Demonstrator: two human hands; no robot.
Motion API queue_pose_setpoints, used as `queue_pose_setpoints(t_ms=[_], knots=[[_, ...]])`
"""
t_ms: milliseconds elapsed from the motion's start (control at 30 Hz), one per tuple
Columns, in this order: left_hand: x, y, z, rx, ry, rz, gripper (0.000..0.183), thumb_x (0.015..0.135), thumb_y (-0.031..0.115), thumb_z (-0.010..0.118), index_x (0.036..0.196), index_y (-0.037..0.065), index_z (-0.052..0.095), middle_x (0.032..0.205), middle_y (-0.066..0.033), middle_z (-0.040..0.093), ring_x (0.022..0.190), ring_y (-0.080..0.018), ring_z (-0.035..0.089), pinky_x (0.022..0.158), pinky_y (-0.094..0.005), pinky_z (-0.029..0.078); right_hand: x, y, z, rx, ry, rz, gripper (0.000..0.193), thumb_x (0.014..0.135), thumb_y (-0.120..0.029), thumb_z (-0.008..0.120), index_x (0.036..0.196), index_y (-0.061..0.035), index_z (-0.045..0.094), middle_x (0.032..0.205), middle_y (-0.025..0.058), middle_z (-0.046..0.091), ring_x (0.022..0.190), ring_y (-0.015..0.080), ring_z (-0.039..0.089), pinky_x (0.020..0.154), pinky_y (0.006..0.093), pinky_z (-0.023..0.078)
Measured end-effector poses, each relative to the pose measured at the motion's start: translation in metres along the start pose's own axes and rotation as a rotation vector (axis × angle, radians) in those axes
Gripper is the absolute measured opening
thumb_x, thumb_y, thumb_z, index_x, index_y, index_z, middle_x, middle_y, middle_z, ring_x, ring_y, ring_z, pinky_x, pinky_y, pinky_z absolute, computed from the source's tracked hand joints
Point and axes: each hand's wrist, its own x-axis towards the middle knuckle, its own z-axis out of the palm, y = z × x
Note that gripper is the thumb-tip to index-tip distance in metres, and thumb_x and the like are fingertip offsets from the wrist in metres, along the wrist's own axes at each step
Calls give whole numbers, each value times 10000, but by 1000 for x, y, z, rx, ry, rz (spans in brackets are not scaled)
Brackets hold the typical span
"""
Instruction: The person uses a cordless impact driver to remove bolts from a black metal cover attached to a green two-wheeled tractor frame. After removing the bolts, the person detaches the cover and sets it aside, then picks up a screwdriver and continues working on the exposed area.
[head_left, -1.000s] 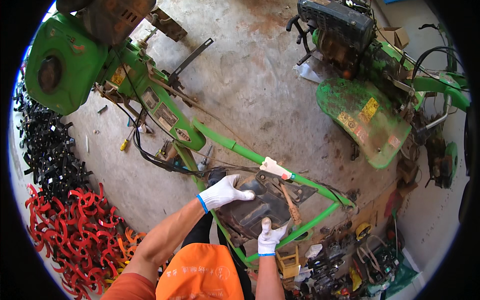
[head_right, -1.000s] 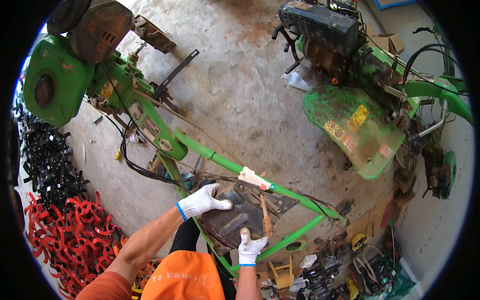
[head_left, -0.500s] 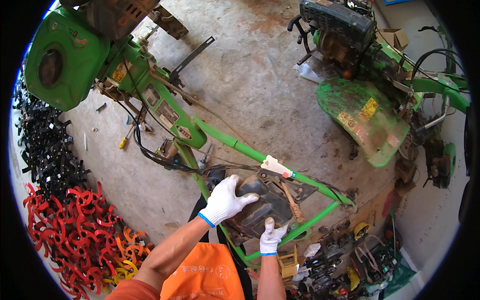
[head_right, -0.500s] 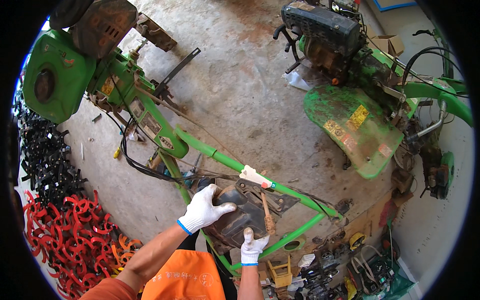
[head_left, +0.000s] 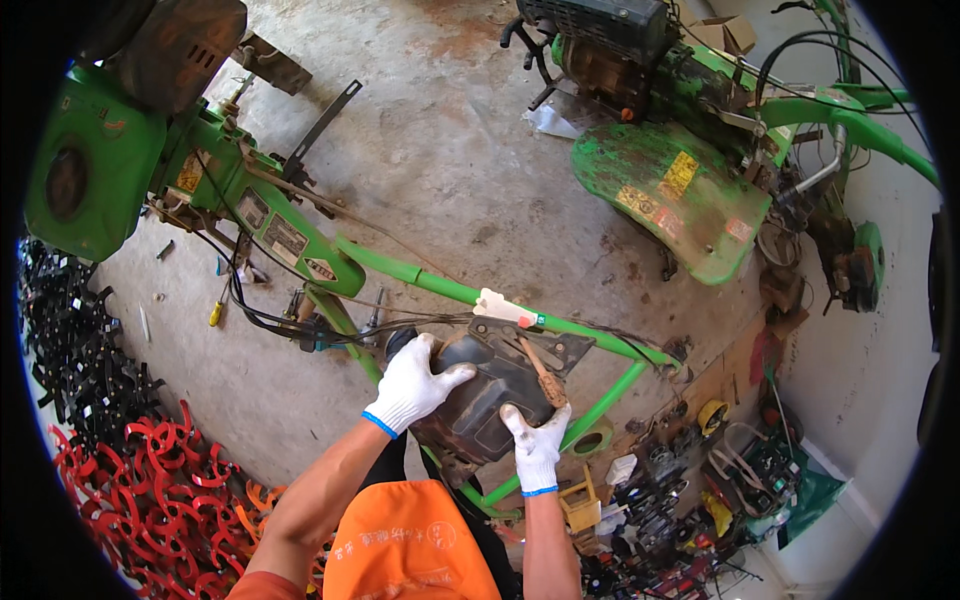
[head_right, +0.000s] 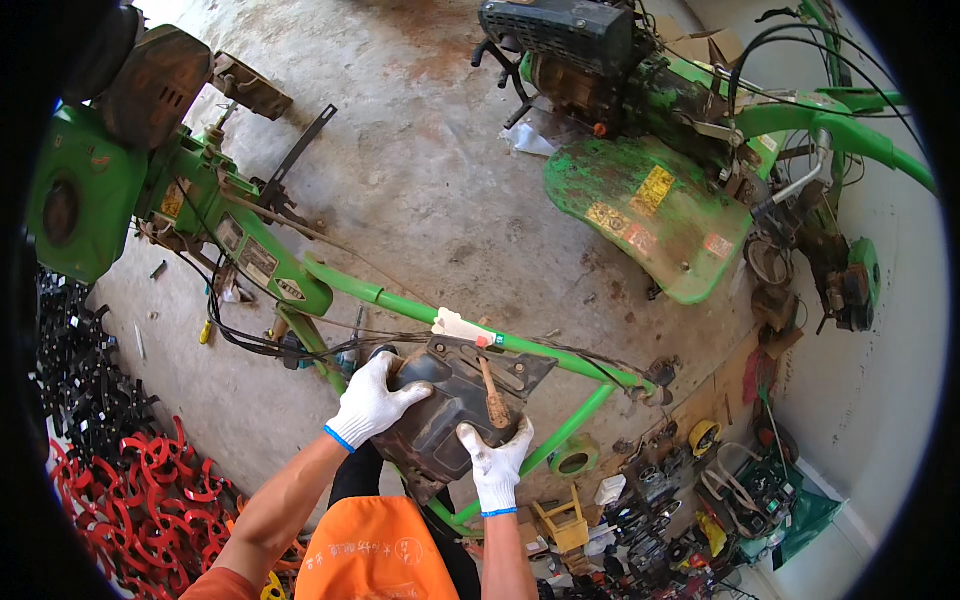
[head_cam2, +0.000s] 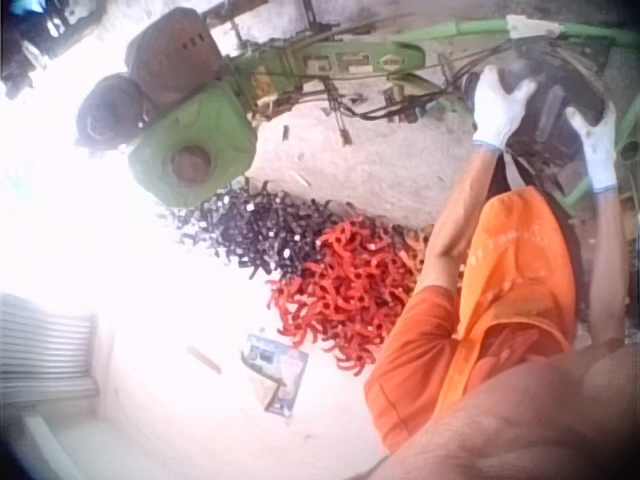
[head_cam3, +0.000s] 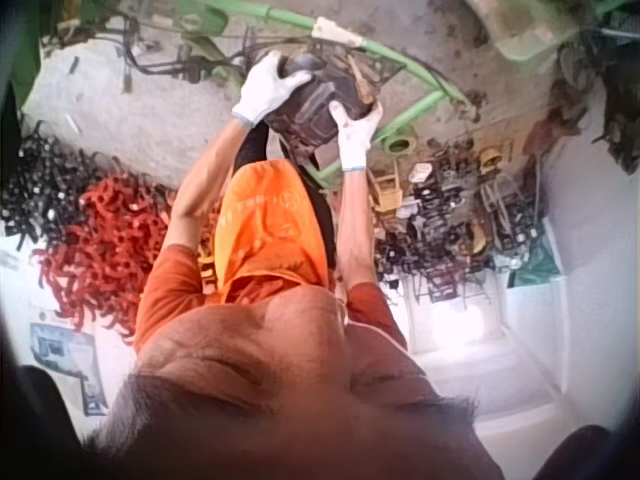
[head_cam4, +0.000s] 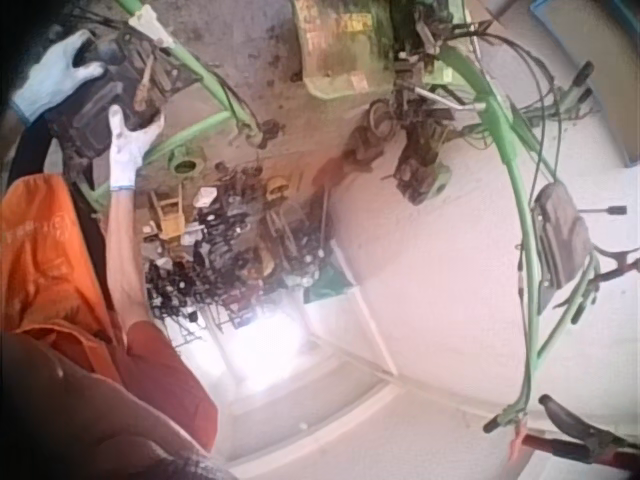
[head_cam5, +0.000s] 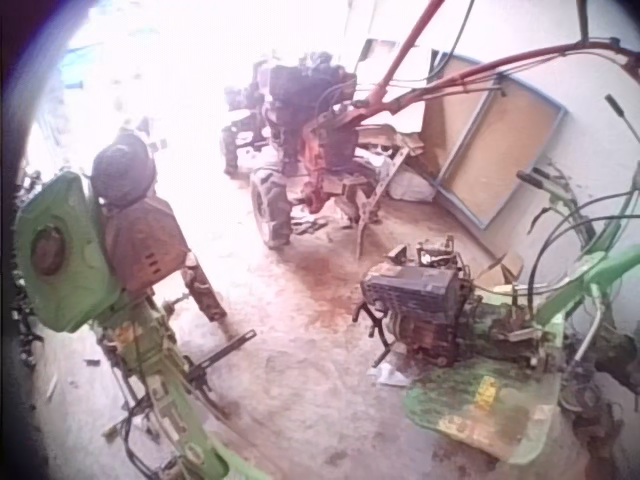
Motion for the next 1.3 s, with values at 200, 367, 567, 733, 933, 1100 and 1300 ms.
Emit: queue_pose_setpoints(t_ms=[200, 367, 567, 733, 933, 1100, 1300], knots=[[-5, -1, -2, 106, 36, 89, 576, 807, 428, 882, 1150, -13, 739, 1068, -229, 735, 1040, -393, 707, 908, -463, 558, 18, 28, -4, 132, -76, -150, 1044, 654, -173, 1024, 1452, -2, 372, 1376, 127, 465, 1247, 239, 499, 1105, 372, 474], [3, -6, -17, -44, -92, 25, 611, 792, 413, 902, 1215, 0, 747, 1137, -223, 752, 1078, -367, 726, 948, -439, 568, 28, 49, -11, 91, -75, -206, 1079, 663, -314, 1026, 1459, 8, 373, 1372, 121, 471, 1249, 234, 496, 1115, 376, 446], [10, -14, -21, -60, -184, -66, 625, 815, 357, 897, 1293, -7, 724, 1178, -209, 773, 1077, -309, 758, 964, -388, 578, 11, 54, 5, 104, 7, -202, 983, 832, -340, 911, 1527, 27, 321, 1434, 175, 470, 1296, 267, 492, 1169, 407, 404], [20, -24, -24, -216, -217, -101, 621, 809, 305, 913, 1302, -18, 715, 1156, -176, 795, 1060, -253, 763, 967, -374, 576, -15, 46, 27, 39, 5, -113, 1104, 905, -319, 855, 1654, 40, 127, 1629, 278, 343, 1445, 343, 442, 1246, 460, 351], [31, -25, -28, -229, -289, -82, 649, 800, 310, 924, 1295, -40, 693, 1165, -192, 782, 1068, -253, 751, 963, -371, 567, -11, 36, 27, 161, -67, 121, 1264, 822, -312, 935, 1682, -7, 60, 1588, 203, 414, 1391, 296, 491, 1213, 432, 404], [23, -11, -32, -55, -255, -28, 700, 819, 419, 888, 1306, -40, 681, 1178, -222, 771, 1113, -325, 747, 981, -400, 565, -13, 38, 31, 204, -93, 6, 1243, 788, -259, 965, 1673, -55, 117, 1529, 149, 471, 1353, 266, 511, 1201, 438, 417], [37, 15, -16, 1, -214, -39, 745, 930, 592, 730, 1350, -20, 670, 1233, -246, 745, 1177, -360, 714, 1012, -415, 542, -4, 37, 29, 499, -176, 175, 1040, 869, -278, 816, 1648, -18, 179, 1524, 145, 509, 1331, 262, 548, 1209, 411, 409]])
